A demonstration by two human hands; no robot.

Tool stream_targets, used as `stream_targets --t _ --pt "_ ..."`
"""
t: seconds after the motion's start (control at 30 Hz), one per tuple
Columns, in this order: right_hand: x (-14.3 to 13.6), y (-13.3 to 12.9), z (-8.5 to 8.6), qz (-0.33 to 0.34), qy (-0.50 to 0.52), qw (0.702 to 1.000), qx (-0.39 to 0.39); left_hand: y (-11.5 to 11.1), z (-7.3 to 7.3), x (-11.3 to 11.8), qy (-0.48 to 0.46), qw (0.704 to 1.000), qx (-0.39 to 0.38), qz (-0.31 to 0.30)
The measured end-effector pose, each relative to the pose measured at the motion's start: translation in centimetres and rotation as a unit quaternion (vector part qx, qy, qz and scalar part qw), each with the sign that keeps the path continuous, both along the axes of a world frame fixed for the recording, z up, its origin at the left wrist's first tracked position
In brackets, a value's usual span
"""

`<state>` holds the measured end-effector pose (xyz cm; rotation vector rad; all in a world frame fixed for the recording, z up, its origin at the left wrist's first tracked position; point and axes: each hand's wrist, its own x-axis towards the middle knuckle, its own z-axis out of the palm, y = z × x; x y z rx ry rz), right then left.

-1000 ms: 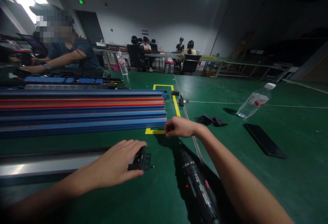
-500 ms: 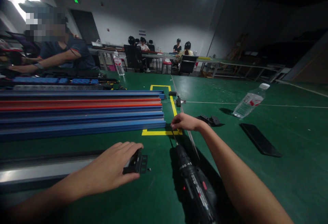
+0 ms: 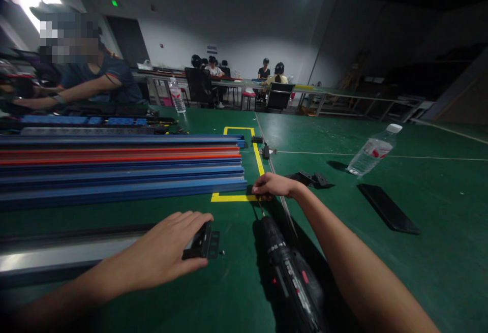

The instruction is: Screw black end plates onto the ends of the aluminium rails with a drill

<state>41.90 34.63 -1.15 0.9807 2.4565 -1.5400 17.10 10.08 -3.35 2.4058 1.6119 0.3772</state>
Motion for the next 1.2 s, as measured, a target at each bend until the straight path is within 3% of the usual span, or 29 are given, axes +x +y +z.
stream_targets --t 0.43,0.97,1.2 --pt "0.1 -0.1 0.0 -0.002 0.001 0.999 -0.051 0.0 0.4 0.2 -0.006 1.000 -0.002 0.011" --pt "0.2 0.5 -0.7 0.000 0.019 0.998 -0.067 0.0 1.1 0.3 -0.020 0.999 -0.037 0.017" --pt "0.0 0.2 -0.5 0.007 0.010 0.998 -0.062 -0.2 1.1 0.3 -0.011 1.000 -0.017 0.010"
